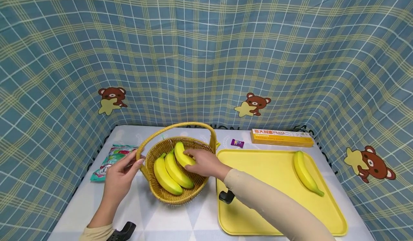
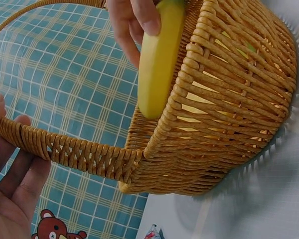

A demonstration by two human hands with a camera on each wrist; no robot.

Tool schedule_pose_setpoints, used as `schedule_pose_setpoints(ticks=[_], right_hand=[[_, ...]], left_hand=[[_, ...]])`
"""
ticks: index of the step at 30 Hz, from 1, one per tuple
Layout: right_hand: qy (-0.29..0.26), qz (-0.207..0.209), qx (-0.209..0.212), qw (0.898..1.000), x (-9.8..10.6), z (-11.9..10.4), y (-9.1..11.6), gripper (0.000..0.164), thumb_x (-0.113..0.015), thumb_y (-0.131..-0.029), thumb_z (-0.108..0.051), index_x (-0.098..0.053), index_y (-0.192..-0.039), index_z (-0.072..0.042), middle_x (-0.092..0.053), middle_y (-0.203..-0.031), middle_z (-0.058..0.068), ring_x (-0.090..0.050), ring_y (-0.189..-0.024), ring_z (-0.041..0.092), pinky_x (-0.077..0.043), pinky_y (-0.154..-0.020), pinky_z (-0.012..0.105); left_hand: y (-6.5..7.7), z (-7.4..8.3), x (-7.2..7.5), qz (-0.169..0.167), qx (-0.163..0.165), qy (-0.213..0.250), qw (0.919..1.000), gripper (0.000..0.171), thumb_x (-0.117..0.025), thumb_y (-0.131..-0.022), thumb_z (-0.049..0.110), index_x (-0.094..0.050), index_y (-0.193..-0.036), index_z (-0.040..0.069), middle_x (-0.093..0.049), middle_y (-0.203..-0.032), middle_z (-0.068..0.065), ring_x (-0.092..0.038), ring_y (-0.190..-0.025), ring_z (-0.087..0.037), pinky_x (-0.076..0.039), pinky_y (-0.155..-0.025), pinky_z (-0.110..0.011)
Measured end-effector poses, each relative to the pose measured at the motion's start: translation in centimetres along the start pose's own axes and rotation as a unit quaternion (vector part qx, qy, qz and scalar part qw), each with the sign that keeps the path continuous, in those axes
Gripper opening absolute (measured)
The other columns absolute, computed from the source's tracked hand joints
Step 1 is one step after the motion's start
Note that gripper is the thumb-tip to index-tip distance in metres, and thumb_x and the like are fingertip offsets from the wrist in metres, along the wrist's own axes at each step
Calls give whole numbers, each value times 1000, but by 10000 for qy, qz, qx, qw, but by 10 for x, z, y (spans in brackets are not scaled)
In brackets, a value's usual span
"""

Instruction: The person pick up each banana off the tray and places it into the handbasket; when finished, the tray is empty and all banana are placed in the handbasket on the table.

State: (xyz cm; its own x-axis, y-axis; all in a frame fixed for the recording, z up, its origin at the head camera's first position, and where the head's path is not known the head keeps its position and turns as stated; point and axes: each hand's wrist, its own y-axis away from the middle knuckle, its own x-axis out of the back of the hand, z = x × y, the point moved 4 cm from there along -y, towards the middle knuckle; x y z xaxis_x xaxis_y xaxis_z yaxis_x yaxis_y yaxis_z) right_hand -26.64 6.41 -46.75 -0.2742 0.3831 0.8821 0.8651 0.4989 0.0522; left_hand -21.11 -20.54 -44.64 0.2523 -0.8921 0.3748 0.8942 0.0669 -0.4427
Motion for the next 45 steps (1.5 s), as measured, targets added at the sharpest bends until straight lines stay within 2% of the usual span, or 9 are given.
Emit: schedule_pose_setpoints(ticks=[6,12,20,26,38,45], right_hand=[[290,-203,-2,9994,-9,-3,-4,59,-67,-97,-34,-51,-150,-15,-60,-141,6,-58,-126,19,-50,-102,32],[562,-376,-128,9976,-16,-7,-3,58,-65,-98,-33,-50,-152,-19,-56,-147,6,-53,-134,21,-48,-107,35],[661,-465,-341,9961,-25,-6,-6,61,-66,-97,-31,-47,-154,-22,-54,-149,5,-54,-132,20,-49,-105,34],[639,-435,-317,9965,-24,-7,-10,61,-71,-95,-30,-50,-152,-20,-59,-144,2,-57,-128,19,-48,-104,32],[787,-533,-418,9946,-21,-8,-12,63,-76,-93,-35,-52,-150,-22,-64,-138,-1,-61,-122,21,-53,-97,33],[774,-509,-437,9947,-23,-8,-10,65,-76,-93,-35,-51,-151,-21,-62,-141,-1,-60,-125,20,-51,-102,33]], left_hand=[[1,-1,0,-8,38,17,10000,39,-71,-96,6,-67,-135,7,-74,-109,-14,-64,-96,7,-54,-81,-9],[2,-1,-1,-24,42,50,10000,40,-71,-96,7,-67,-136,9,-74,-110,-13,-63,-97,8,-53,-81,-8],[3,-1,0,-3,65,36,10000,40,-71,-97,8,-66,-136,9,-74,-110,-12,-63,-97,8,-53,-81,-8],[2,-1,1,48,76,-40,10000,39,-71,-97,9,-67,-136,10,-74,-109,-7,-64,-96,7,-54,-81,-9],[3,-2,-1,14,0,-16,10000,40,-72,-96,6,-67,-135,10,-74,-109,-12,-64,-96,7,-53,-79,-8],[2,2,0,44,-1,-83,10000,38,-71,-97,9,-68,-135,11,-74,-108,-12,-64,-95,7,-54,-79,-9]])
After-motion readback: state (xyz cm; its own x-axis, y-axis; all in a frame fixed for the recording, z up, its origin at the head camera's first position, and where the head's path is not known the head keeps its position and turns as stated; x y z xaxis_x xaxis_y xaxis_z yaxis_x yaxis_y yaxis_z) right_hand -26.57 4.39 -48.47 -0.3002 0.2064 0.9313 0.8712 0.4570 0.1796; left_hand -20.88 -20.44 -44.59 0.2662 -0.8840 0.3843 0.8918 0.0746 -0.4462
